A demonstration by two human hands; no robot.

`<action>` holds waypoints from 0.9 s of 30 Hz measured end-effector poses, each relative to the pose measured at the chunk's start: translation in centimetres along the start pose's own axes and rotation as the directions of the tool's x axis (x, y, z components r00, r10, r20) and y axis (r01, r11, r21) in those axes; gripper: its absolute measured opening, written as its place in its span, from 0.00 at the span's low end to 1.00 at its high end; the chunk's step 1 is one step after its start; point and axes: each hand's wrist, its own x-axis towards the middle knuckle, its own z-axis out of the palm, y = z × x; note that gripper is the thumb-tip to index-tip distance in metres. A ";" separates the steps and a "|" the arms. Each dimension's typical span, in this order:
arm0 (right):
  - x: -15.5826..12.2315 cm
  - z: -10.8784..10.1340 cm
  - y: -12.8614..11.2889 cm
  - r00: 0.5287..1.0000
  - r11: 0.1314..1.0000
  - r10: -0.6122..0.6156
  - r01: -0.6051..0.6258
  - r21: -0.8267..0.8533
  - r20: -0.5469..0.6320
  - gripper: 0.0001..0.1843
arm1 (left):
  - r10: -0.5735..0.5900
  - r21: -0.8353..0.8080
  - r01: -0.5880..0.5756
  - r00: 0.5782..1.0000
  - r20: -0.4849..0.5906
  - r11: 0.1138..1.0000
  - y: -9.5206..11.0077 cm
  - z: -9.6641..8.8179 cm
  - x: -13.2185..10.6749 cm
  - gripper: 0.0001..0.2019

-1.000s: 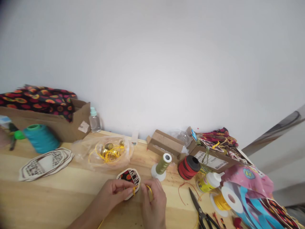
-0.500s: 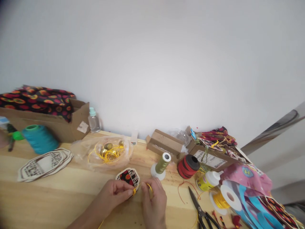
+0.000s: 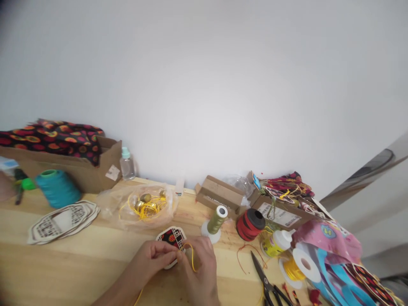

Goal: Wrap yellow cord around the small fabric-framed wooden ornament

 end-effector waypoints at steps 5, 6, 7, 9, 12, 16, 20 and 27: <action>0.1 0.4 0.2 0.999 0.997 0.045 -0.043 0.063 -0.026 0.04 | 0.037 0.019 -0.037 0.999 0.012 0.999 0.1 0.1 -0.1 0.14; 0.2 0.5 0.3 0.997 0.994 0.068 -0.064 0.092 -0.033 0.04 | 0.036 0.018 -0.037 0.999 0.009 0.999 0.2 0.1 -0.2 0.14; 0.2 0.6 0.3 0.995 0.988 0.094 -0.088 0.126 -0.036 0.06 | 0.035 0.016 -0.035 0.999 0.007 0.999 0.3 0.2 -0.2 0.14; 0.2 0.8 0.3 0.989 0.969 0.147 -0.138 0.205 -0.028 0.08 | 0.038 0.025 -0.038 0.999 0.003 0.999 0.5 0.4 -0.4 0.15; 0.3 1.0 0.2 0.984 0.941 0.179 -0.165 0.294 -0.019 0.10 | 0.064 0.063 -0.064 0.998 0.005 0.996 0.6 0.5 -0.5 0.16; 0.1 1.3 -0.1 0.987 0.957 0.140 -0.114 0.268 -0.078 0.10 | 0.156 0.116 -0.155 0.988 0.001 0.981 0.7 0.5 -0.8 0.13; 0.0 2.3 0.2 0.983 0.993 0.038 -0.018 0.116 -0.179 0.08 | 0.219 0.199 -0.218 0.976 0.013 0.956 1.1 0.2 -0.9 0.10; 0.4 2.6 0.5 0.914 0.963 -0.258 0.218 -0.160 -0.312 0.07 | 0.314 0.219 -0.296 0.948 -0.051 0.930 1.2 0.3 -1.1 0.10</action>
